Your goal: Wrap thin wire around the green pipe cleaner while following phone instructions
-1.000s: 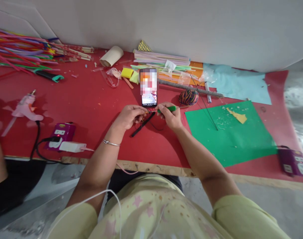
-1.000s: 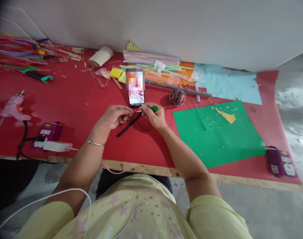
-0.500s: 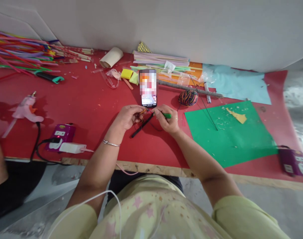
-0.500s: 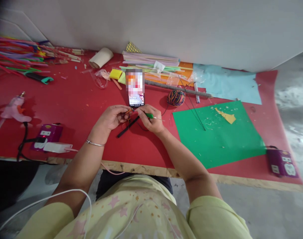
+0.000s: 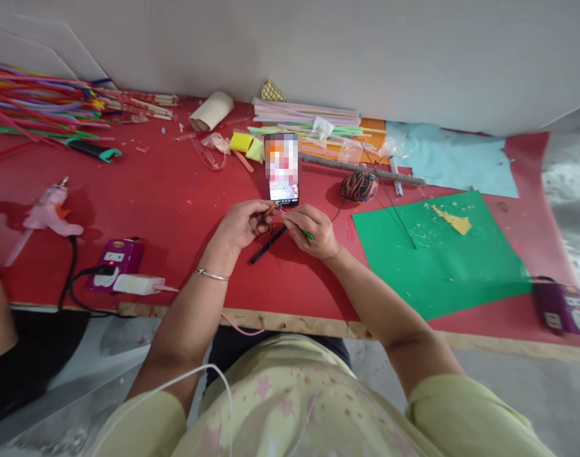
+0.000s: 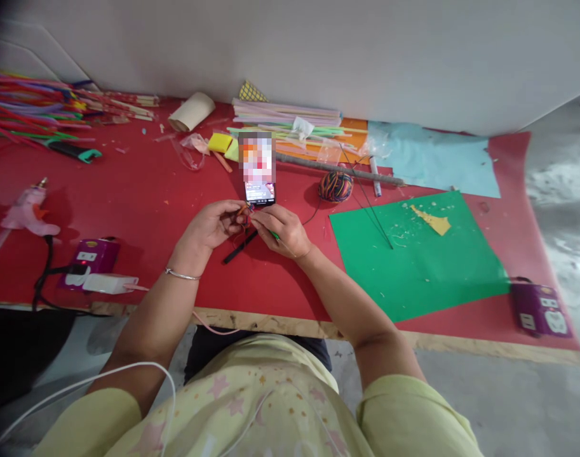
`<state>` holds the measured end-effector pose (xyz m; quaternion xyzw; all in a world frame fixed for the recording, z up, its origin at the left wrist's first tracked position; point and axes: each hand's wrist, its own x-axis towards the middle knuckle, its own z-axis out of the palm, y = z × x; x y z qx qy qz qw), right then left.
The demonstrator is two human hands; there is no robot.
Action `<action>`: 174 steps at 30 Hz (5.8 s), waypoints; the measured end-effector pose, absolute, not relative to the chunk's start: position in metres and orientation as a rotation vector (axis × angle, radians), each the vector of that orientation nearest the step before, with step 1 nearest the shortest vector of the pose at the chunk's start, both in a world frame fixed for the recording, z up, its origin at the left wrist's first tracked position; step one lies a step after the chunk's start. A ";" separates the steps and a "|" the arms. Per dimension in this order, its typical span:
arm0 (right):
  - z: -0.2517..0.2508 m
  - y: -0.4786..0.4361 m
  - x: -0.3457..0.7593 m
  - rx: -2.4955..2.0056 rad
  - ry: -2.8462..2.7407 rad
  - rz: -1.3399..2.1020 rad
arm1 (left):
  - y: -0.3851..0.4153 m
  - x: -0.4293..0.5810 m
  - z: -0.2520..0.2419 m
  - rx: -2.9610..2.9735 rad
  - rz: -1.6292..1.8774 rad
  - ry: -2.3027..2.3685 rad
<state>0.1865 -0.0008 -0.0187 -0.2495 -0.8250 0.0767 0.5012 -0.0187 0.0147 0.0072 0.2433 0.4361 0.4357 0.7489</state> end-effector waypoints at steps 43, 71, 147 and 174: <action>-0.011 -0.009 0.176 -0.931 -1.452 0.937 | 0.006 -0.010 0.009 0.727 1.004 0.933; -0.012 -0.014 0.167 -0.909 -1.354 0.977 | -0.001 0.018 0.006 0.792 1.305 1.172; 0.005 -0.018 0.164 -0.798 -1.804 0.489 | 0.004 -0.017 0.012 0.532 1.049 0.712; 0.004 -0.018 0.167 -0.827 -1.779 0.462 | 0.003 -0.008 0.008 0.715 1.168 0.917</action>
